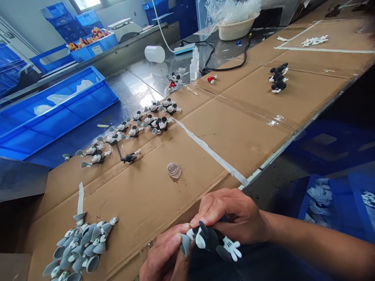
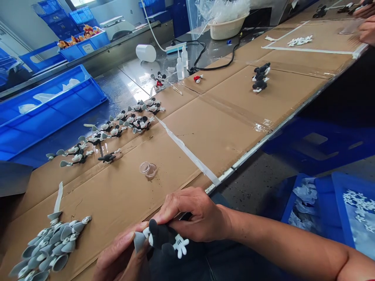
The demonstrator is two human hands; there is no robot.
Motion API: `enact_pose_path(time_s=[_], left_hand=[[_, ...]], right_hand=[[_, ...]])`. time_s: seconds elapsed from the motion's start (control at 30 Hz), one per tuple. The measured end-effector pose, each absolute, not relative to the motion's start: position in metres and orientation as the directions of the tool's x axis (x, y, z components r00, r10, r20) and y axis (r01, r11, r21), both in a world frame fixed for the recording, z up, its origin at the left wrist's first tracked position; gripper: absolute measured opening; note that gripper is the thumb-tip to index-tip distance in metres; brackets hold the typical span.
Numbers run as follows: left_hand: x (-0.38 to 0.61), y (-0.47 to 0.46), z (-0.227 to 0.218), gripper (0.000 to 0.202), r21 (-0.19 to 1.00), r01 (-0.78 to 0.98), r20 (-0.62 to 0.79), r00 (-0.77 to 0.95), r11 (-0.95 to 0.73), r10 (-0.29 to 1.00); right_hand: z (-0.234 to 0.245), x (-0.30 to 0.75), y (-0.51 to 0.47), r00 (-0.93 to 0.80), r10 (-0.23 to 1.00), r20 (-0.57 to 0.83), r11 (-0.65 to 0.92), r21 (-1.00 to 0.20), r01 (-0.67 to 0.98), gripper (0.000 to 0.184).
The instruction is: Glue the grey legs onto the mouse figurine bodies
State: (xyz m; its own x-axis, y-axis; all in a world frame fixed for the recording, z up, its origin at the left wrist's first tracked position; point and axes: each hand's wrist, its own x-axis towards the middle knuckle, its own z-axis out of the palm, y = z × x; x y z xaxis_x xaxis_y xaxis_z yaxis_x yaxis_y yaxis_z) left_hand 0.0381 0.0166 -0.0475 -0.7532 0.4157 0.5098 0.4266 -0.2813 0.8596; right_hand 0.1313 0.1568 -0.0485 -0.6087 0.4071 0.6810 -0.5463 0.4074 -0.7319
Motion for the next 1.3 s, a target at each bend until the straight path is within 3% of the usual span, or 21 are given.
enact_pose_path(time_s=[0.17,0.57,0.73,0.93,1.13,1.3], left_hand=[[0.037,0.018,-0.048,0.013,0.853,0.430,0.520,-0.752,-0.298,0.405],[0.036,0.018,-0.050,0.011,0.847,0.405,0.524,-0.740,-0.344,0.421],[0.030,0.017,-0.055,0.013,0.806,0.466,0.589,-0.695,-0.366,0.414],[0.004,0.011,-0.065,0.024,0.645,0.565,0.760,-0.406,-0.515,0.508],[0.022,0.013,-0.062,0.016,0.780,0.500,0.625,-0.659,-0.378,0.418],[0.022,0.016,-0.063,0.017,0.768,0.498,0.638,-0.650,-0.402,0.412]], right_hand=[[-0.050,0.131,0.157,-0.605,0.399,0.689,0.403,-0.725,-0.559,0.007],[-0.050,0.131,0.158,-0.599,0.413,0.686,0.380,-0.728,-0.571,0.011],[-0.050,0.131,0.159,-0.615,0.392,0.685,0.315,-0.727,-0.610,0.017],[-0.050,0.132,0.158,-0.599,0.378,0.706,0.316,-0.707,-0.633,0.021],[-0.050,0.130,0.156,-0.596,0.417,0.687,0.303,-0.723,-0.621,0.015],[-0.050,0.130,0.156,-0.606,0.418,0.677,0.296,-0.732,-0.613,0.012]])
